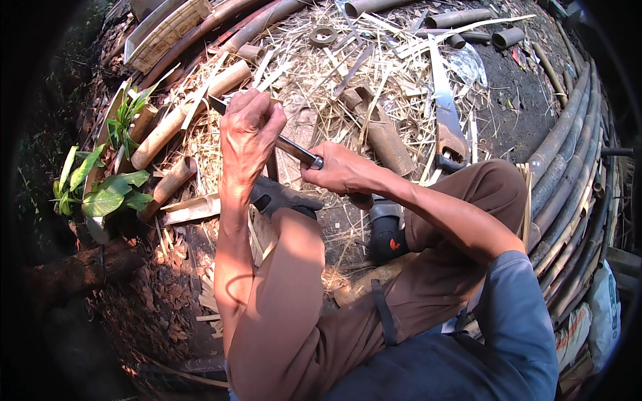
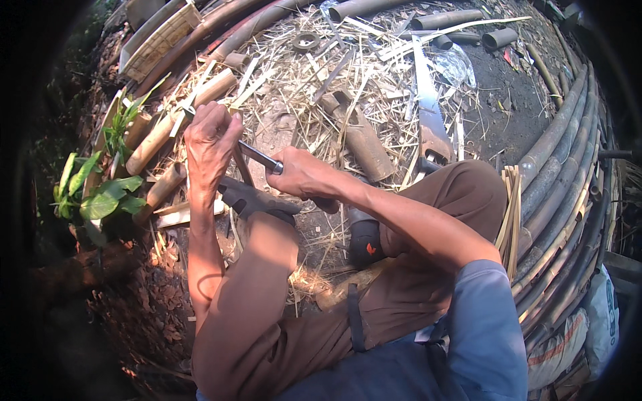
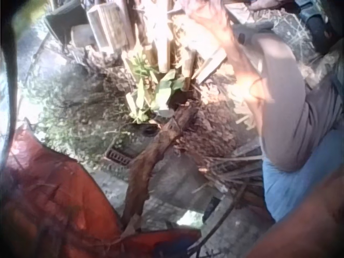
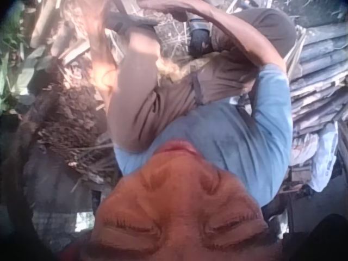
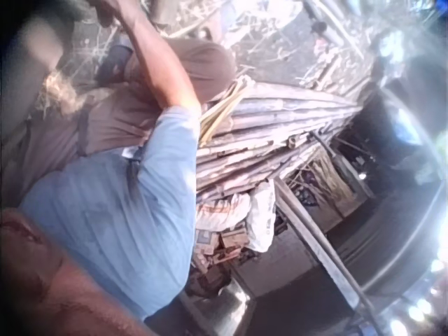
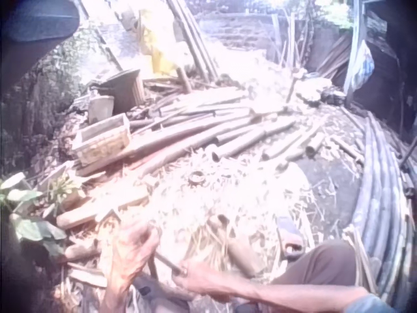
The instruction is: The person sits on the ground and uses a machete to split bamboo strips into smaller pieces. The person repeatedly picks up bamboo pieces, positions them, and strikes them with the machete to produce thin slats.
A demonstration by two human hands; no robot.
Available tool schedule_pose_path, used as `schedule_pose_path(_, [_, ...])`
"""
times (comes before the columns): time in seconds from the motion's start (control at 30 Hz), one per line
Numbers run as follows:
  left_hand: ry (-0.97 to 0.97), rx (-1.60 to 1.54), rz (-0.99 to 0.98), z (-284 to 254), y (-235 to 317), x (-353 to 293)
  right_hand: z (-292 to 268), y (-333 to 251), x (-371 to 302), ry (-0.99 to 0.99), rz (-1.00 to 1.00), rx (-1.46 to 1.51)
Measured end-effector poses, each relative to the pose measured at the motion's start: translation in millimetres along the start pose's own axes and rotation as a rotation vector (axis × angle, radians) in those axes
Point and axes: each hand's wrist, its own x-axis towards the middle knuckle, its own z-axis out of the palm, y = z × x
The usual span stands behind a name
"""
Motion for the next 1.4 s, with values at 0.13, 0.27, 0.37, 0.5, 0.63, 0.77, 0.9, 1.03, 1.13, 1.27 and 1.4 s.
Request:
schedule_pose_path(0.13, [0.068,0.146,0.100,6.2,-8.1,0.2,-5.8,-13.0,-0.7,-0.031,0.109,-0.030])
schedule_pose_path(0.27, [0.064,-0.051,-0.071,6.6,-4.5,-0.3,-2.1,-3.7,3.8,0.135,-0.037,-0.176])
schedule_pose_path(0.37, [0.065,-0.067,-0.110,3.6,-4.9,-2.0,-1.9,0.6,12.5,0.137,-0.166,-0.255])
schedule_pose_path(0.5, [0.017,-0.084,-0.188,12.8,-8.7,6.6,-13.6,-8.6,10.3,-0.080,0.121,0.011])
schedule_pose_path(0.63, [-0.084,-0.210,-0.385,24.9,-19.0,11.1,-20.1,-4.3,18.7,-0.041,0.164,-0.031])
schedule_pose_path(0.77, [0.041,-0.478,-0.442,41.7,-32.3,9.6,-17.3,7.2,25.4,0.095,0.059,-0.144])
schedule_pose_path(0.9, [0.048,-0.481,-0.481,50.3,-39.6,16.9,-26.3,7.0,28.3,-0.045,0.170,-0.026])
schedule_pose_path(1.03, [0.238,-0.812,-0.530,62.3,-41.3,10.4,-27.3,8.5,34.2,-0.190,0.234,0.168])
schedule_pose_path(1.13, [0.287,-0.900,-0.494,58.6,-36.3,-0.1,-26.8,4.8,30.7,-0.187,0.231,0.166])
schedule_pose_path(1.27, [0.233,-0.631,-0.437,44.7,-38.4,-4.3,-24.2,-11.1,25.6,-0.200,0.209,0.262])
schedule_pose_path(1.4, [0.129,-0.360,-0.429,15.2,-27.6,-10.9,-15.4,-29.1,27.5,-0.215,0.215,0.312])
